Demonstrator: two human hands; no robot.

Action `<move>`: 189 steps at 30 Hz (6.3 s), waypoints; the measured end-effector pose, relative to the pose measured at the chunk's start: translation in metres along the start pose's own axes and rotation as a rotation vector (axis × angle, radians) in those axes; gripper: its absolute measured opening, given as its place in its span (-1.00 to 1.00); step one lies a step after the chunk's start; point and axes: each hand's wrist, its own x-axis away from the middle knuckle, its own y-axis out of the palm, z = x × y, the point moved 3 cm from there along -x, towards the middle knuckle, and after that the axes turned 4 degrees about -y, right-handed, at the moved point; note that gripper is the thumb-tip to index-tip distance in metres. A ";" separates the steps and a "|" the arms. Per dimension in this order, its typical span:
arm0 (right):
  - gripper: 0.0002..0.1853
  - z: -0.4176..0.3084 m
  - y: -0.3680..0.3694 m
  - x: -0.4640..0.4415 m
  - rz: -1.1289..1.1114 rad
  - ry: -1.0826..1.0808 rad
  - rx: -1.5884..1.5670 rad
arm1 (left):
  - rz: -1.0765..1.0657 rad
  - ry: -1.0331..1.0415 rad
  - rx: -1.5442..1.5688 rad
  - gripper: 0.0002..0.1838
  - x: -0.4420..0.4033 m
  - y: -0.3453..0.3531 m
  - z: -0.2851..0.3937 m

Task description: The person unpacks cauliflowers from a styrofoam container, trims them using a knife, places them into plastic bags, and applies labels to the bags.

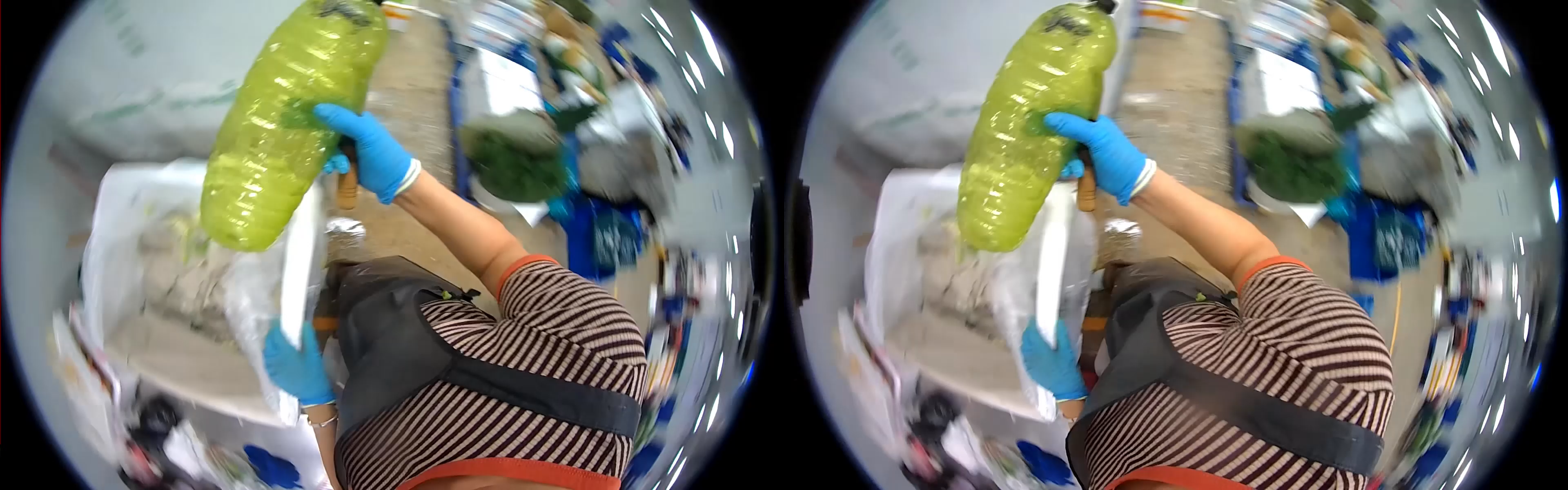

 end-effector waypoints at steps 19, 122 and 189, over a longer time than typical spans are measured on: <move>-0.58 -0.118 -0.294 0.568 1.300 -0.155 0.176 | 0.966 0.497 -0.515 -0.42 0.032 0.026 0.100; -0.53 -0.605 -1.693 0.842 1.158 0.473 0.684 | -0.723 -0.113 0.999 -0.49 0.475 0.891 1.439; -0.57 -0.074 -0.462 0.159 -0.439 0.448 1.127 | 0.390 -0.342 1.099 -0.58 0.230 0.014 0.321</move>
